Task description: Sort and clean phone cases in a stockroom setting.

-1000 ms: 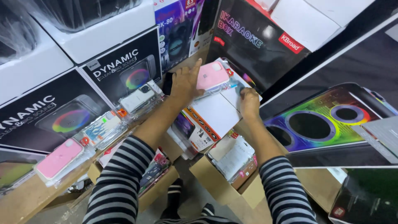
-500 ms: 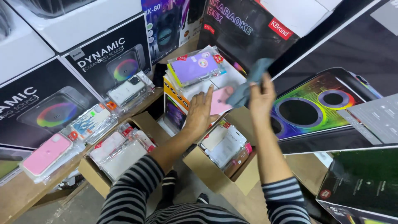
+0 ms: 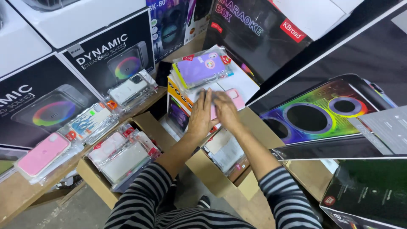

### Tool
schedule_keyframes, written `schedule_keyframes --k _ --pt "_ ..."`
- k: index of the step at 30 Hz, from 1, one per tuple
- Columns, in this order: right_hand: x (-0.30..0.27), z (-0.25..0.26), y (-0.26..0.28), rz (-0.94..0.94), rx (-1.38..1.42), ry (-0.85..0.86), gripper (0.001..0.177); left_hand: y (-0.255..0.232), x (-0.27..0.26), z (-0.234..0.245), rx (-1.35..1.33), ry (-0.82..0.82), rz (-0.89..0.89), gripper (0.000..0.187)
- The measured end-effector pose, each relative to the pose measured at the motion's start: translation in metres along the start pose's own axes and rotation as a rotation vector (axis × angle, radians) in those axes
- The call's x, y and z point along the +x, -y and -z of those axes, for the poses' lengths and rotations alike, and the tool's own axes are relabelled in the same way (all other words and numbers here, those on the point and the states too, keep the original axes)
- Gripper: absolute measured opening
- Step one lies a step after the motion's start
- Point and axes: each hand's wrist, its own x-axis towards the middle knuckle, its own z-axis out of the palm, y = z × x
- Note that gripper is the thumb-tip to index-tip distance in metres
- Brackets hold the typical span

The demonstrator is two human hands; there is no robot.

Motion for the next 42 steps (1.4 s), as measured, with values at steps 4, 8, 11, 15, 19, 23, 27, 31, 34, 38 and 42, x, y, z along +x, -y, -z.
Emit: schedule_keyframes --k 4,8,11,15,19,23,27,31,34,38,42 --pt "0.006 0.019 -0.039 -0.147 -0.221 -0.093 0.041 0.005 0.001 -0.017 0.104 0.006 -0.047 0.106" --pt "-0.017 0.003 -0.079 -0.341 -0.317 -0.206 0.034 0.013 -0.003 -0.033 0.18 -0.034 -0.075 0.084" --pt "-0.038 0.003 -0.091 -0.493 -0.263 -0.203 0.035 0.017 -0.001 -0.036 0.179 -0.087 -0.091 0.083" --pt "-0.076 0.019 -0.091 -0.56 -0.216 -0.124 0.037 0.019 -0.001 -0.043 0.149 -0.086 -0.09 0.08" --pt "-0.108 0.04 -0.097 -0.621 -0.241 0.004 0.032 0.013 0.001 -0.035 0.17 -0.1 -0.103 0.075" --pt "-0.122 0.063 -0.09 -0.775 0.039 -0.139 0.029 0.007 0.012 -0.032 0.096 -0.073 0.007 0.065" --pt "-0.108 0.078 -0.064 -0.72 0.286 -0.527 0.031 -0.022 0.031 0.018 -0.591 0.304 0.592 0.056" --pt "-0.08 0.07 -0.03 -0.63 0.297 -0.591 0.032 -0.01 0.043 0.034 -1.034 0.37 0.979 0.093" --pt "-0.052 0.053 0.019 -0.428 0.151 -0.586 0.031 -0.009 0.033 0.056 -1.209 0.367 1.053 0.096" --pt "-0.039 0.014 0.055 -0.287 0.172 -0.353 0.034 0.037 0.022 0.005 -1.267 0.301 0.963 0.081" --pt "-0.037 -0.004 0.058 -0.103 0.02 -0.124 0.039 0.03 0.023 0.015 -1.218 0.296 0.962 0.075"
